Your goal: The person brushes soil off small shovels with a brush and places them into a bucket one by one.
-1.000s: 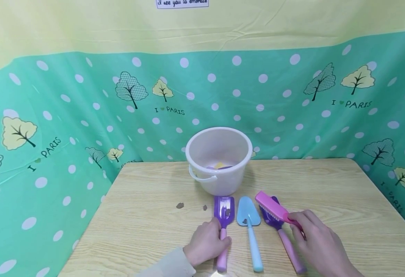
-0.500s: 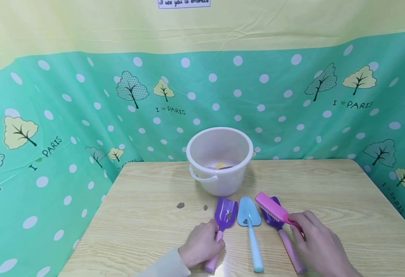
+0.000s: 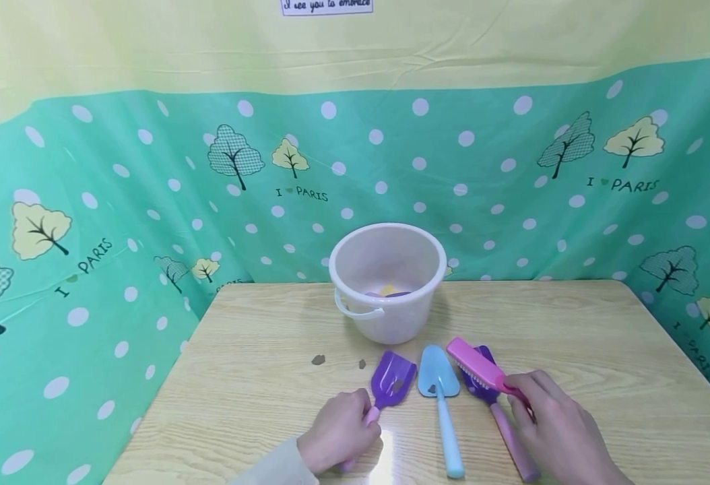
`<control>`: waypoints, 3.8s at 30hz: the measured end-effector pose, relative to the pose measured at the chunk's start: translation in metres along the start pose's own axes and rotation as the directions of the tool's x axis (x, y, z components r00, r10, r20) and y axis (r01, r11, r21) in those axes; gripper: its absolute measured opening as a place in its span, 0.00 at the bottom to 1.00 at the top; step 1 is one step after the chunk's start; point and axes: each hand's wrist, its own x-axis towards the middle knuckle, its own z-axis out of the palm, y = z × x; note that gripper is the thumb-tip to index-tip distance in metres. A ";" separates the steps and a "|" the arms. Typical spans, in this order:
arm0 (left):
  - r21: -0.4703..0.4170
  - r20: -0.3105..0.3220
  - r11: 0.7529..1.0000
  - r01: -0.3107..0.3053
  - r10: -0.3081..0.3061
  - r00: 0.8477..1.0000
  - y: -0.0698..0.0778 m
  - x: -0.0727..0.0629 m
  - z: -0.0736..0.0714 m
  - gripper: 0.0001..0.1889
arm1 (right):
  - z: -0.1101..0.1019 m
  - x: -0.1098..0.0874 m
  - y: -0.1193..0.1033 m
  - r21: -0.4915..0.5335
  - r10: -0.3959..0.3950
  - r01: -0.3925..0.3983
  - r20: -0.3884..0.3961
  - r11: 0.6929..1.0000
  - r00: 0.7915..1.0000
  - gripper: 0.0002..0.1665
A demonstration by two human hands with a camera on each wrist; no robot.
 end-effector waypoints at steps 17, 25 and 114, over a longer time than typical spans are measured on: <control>0.024 -0.034 0.997 -0.067 0.068 0.997 -0.015 -0.010 -0.008 0.06 | 0.003 0.001 -0.001 -0.003 -0.012 0.012 -0.029 1.000 1.000 0.16; 0.031 -0.068 0.994 -0.103 0.105 0.992 -0.018 -0.011 -0.008 0.05 | 0.004 0.001 0.000 0.011 -0.030 0.030 -0.034 0.999 0.999 0.16; 0.064 -0.027 0.987 -0.144 0.146 0.989 -0.014 -0.038 -0.057 0.03 | 0.067 0.010 -0.066 0.115 -0.285 0.289 -0.053 0.950 0.957 0.20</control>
